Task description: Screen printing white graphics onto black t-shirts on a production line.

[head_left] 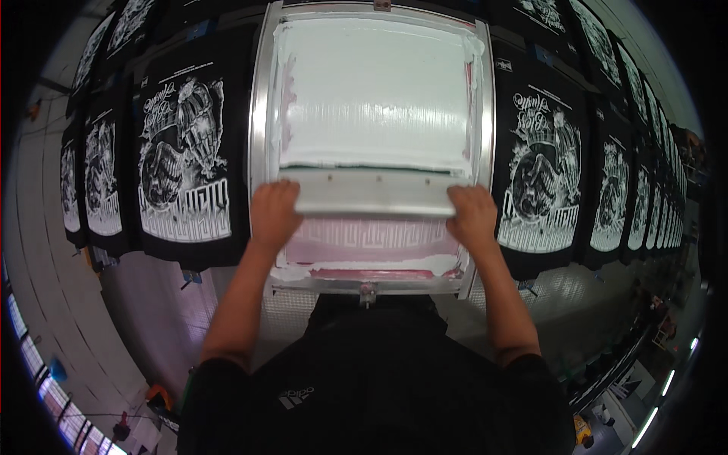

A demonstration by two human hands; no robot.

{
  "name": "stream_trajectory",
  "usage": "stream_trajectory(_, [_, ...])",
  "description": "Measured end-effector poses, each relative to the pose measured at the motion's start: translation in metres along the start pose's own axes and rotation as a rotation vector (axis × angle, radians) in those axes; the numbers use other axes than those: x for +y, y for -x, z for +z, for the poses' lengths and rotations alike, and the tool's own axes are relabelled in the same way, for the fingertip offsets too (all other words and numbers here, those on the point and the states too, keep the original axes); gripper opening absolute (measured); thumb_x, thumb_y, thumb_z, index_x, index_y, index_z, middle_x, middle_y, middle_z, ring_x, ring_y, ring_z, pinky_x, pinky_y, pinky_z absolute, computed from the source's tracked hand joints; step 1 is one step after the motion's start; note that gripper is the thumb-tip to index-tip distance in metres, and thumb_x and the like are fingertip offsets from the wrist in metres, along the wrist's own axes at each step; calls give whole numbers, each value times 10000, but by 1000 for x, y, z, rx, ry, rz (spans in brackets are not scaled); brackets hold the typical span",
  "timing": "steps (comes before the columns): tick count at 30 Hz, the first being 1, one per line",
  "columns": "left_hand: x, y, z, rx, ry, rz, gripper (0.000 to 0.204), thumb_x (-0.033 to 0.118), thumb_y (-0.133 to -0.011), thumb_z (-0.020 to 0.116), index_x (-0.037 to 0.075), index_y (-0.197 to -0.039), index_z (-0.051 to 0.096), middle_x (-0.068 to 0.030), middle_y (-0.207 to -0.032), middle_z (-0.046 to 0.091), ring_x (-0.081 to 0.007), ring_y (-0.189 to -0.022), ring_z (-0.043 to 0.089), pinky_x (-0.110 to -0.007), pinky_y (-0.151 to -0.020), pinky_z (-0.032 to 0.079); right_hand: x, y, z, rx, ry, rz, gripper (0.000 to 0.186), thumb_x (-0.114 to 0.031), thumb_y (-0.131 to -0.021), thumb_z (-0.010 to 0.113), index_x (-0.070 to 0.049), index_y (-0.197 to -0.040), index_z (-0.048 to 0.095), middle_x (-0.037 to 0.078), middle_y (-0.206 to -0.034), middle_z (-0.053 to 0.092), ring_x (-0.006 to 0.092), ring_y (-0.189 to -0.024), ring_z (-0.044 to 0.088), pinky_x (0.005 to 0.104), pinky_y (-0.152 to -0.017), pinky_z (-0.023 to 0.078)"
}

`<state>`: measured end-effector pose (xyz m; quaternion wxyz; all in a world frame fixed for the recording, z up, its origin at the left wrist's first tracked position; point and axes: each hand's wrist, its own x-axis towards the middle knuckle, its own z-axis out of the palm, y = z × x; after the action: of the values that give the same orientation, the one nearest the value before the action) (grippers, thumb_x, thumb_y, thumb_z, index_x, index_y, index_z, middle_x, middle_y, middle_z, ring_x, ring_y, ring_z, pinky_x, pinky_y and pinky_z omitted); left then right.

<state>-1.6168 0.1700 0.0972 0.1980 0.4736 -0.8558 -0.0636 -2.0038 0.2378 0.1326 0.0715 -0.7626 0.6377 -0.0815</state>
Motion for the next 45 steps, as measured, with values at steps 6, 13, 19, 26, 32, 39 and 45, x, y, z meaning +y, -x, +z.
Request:
stream_trajectory(6, [-67, -161, 20, -97, -54, -107, 401, 65, -605, 742, 96, -1000, 680, -144, -899, 675, -336, -866, 647, -420, -774, 533, 61, -156, 1, 83, 105, -1, 335, -65, -623, 685, -98, -956, 674, 102, -883, 677, 323, -857, 629, 431, -781, 512])
stream_trajectory(13, [-109, -307, 14, -241, -140, -142, 361, 385, -712, 774, 164, -996, 739, -154, -899, 717, -357, -868, 686, -437, -790, 549, 115, -300, -35, -139, 200, 71, 400, -210, -727, 619, -157, -1115, 700, 149, -1019, 709, 337, -1002, 662, 443, -850, 531])
stream_trajectory(19, [-76, -219, -48, -338, -125, -105, 352, 392, -755, 764, 106, -958, 734, -172, -872, 702, -370, -856, 671, -458, -770, 523, 55, -203, -75, -227, 167, 87, 428, -135, -727, 585, -139, -1140, 695, 184, -955, 701, 373, -902, 670, 450, -802, 544])
stream_trajectory(26, [55, 77, -96, -423, 145, -120, 233, 20, -620, 701, 72, -842, 655, -107, -799, 647, -309, -809, 622, -430, -746, 491, -56, 91, -73, -387, -79, 48, 325, -43, -648, 632, -70, -968, 680, 131, -887, 692, 319, -922, 646, 488, -944, 450])
stream_trajectory(32, [70, 116, -74, -312, 143, -146, 262, 13, -596, 673, 59, -850, 626, -89, -869, 656, -299, -853, 618, -408, -771, 496, -57, 119, -43, -410, -140, 109, 368, -53, -603, 655, -70, -970, 658, 108, -938, 694, 317, -925, 641, 505, -984, 440])
stream_trajectory(39, [60, 129, -33, -147, 11, -117, 450, 4, -539, 704, 58, -984, 672, -120, -1009, 680, -300, -966, 627, -423, -902, 488, -49, 115, -18, -163, -76, 28, 483, -35, -524, 708, -66, -1001, 639, 102, -988, 676, 301, -949, 627, 500, -1009, 438])
stream_trajectory(45, [-29, -64, 9, -49, -5, -81, 349, 24, -582, 714, 97, -919, 664, -72, -939, 691, -280, -886, 644, -385, -774, 541, 24, -68, -6, -25, 41, 32, 444, -27, -599, 664, -95, -1037, 679, 81, -959, 697, 306, -923, 633, 425, -840, 525])
